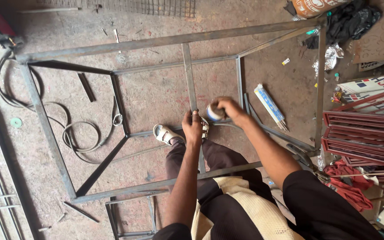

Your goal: The person measures a rectangular metal frame with a tape measure, then uses a welding torch to weld joints on the frame. The person repeatedly measures and welds different sections of the frame.

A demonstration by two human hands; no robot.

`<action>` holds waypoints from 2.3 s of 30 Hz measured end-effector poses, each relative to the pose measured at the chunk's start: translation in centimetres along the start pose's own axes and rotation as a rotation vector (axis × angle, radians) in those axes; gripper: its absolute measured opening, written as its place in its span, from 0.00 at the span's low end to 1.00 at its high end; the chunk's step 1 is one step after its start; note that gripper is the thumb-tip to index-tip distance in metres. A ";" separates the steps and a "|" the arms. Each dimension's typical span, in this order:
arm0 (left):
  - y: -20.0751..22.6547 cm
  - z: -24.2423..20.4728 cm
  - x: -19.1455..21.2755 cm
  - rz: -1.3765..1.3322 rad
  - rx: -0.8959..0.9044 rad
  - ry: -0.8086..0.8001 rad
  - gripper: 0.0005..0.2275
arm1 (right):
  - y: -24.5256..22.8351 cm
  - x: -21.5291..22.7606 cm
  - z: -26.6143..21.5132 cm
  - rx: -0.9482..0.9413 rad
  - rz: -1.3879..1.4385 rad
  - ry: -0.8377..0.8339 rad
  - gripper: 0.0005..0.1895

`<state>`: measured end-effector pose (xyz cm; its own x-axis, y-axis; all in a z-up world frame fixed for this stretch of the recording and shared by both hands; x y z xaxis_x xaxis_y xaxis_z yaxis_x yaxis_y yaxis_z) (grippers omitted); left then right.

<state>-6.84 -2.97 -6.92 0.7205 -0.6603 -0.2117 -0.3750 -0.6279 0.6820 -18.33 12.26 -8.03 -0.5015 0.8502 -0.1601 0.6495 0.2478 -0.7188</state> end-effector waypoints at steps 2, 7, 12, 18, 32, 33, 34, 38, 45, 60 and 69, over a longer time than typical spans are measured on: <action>0.1 -0.2 0.0 0.054 -0.001 0.013 0.10 | 2.9 -1.3 0.9 0.023 -0.031 -0.072 0.16; 1.2 -0.3 0.3 0.190 -0.042 0.063 0.12 | 4.3 -2.8 0.3 0.068 -0.047 -0.152 0.16; 0.4 0.1 -0.3 0.121 -0.092 0.013 0.13 | 2.0 -3.4 0.0 0.147 0.025 -0.092 0.12; 0.4 0.4 0.0 0.238 -0.157 0.068 0.13 | 1.1 -3.7 -1.1 0.247 -0.053 0.015 0.07; 0.8 -0.4 -1.7 0.141 -0.120 -0.010 0.10 | -6.3 -6.4 -4.6 0.667 -0.553 -0.083 0.42; 1.2 -0.4 -1.8 0.138 -0.131 -0.017 0.10 | -5.9 -6.0 -4.1 0.626 -0.538 -0.102 0.43; 1.0 -0.4 -1.8 0.133 -0.102 -0.022 0.10 | -5.5 -5.6 -3.7 0.585 -0.523 -0.120 0.44; 0.1 -0.1 -1.7 0.050 -0.013 -0.063 0.11 | -4.8 -5.5 -3.4 0.499 -0.479 -0.211 0.50; -0.2 0.4 -1.4 0.073 -0.052 -0.061 0.11 | -0.8 -2.6 -2.3 0.312 -0.705 -0.286 0.43; -2.1 0.9 0.2 0.024 0.139 0.000 0.12 | 1.9 24.0 -15.3 -0.117 -0.359 0.351 0.19; 1.0 -0.1 0.1 0.165 -0.034 -0.055 0.09 | -11.2 19.4 -5.0 0.187 0.763 0.599 0.08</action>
<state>-7.14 -3.65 -6.19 0.6176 -0.7752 -0.1327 -0.4646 -0.4957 0.7338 -32.50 28.31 0.26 0.4203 0.8588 -0.2930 0.5517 -0.4982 -0.6689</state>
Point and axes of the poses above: each hand's wrist, its own z-axis towards the middle knuckle, its own x-axis out of the back of the hand, y = z × x, the point moved 10 cm from there along z, towards the middle knuckle, and after that the axes turned 6 degrees about x, right-handed, at the moved point
